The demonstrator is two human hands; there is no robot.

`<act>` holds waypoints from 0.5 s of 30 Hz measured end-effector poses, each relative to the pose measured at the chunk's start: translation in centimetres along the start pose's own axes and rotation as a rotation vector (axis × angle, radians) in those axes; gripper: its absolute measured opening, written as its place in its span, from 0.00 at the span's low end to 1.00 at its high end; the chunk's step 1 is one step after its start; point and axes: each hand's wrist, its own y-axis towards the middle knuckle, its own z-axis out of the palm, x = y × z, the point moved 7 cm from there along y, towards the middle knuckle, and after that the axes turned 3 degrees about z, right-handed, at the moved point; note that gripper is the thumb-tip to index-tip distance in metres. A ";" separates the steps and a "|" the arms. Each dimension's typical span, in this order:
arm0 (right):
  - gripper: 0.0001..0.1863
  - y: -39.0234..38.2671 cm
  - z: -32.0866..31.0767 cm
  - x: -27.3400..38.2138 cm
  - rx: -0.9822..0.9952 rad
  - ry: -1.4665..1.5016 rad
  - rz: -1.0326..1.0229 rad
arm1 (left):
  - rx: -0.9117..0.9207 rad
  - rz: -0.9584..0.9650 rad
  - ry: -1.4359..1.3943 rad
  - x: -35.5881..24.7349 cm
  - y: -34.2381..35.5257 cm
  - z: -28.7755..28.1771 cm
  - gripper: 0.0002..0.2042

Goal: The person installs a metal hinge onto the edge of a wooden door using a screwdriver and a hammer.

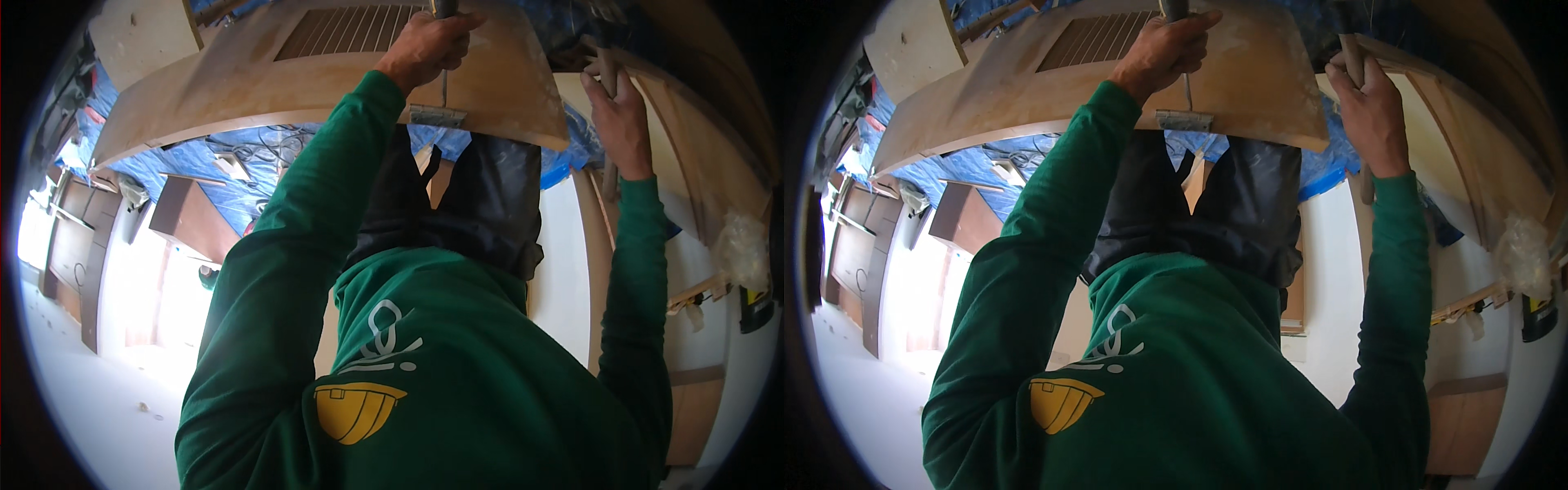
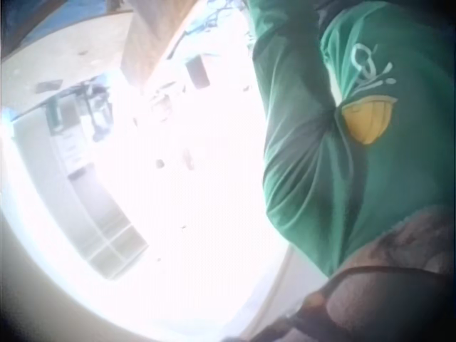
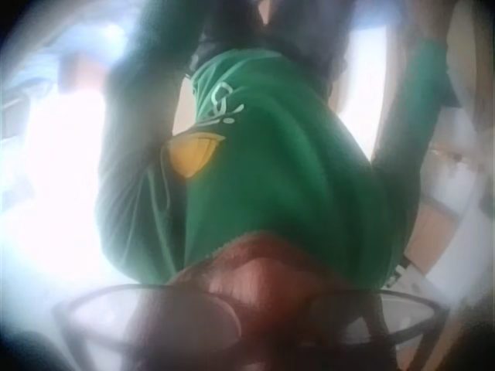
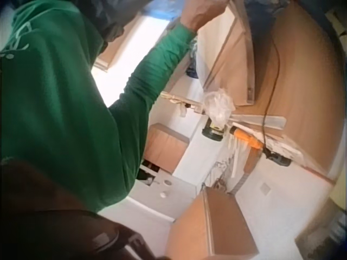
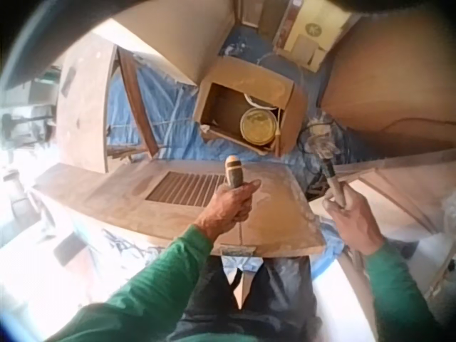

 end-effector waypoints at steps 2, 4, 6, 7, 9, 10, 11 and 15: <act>0.15 -0.2 0.5 0.9 -0.027 -0.003 0.067 | 0.015 -0.003 -0.007 0.1 0.1 0.0 0.18; 0.16 -0.5 1.1 2.2 -0.031 -0.048 0.041 | -0.002 -0.018 0.009 0.2 0.0 0.3 0.18; 0.18 -0.4 1.3 2.9 -0.039 -0.083 -0.044 | -0.023 -0.028 0.029 -0.2 0.0 0.7 0.18; 0.18 -0.1 1.1 3.1 -0.043 -0.085 -0.045 | 0.039 -0.011 0.075 -0.2 0.1 1.3 0.17; 0.19 0.3 0.8 4.3 -0.022 -0.238 -0.157 | 0.105 0.008 0.124 -0.2 0.4 2.2 0.16; 0.19 -0.2 1.2 4.4 -0.022 -0.235 -0.153 | 0.091 0.108 0.270 -1.0 0.2 2.6 0.13; 0.20 -0.7 1.7 4.1 -0.038 -0.183 -0.077 | 0.077 0.207 0.418 -1.9 0.1 3.2 0.11; 0.22 -4.9 3.6 -1.0 -0.123 0.178 0.105 | 0.053 0.244 0.594 -4.8 -0.7 6.4 0.13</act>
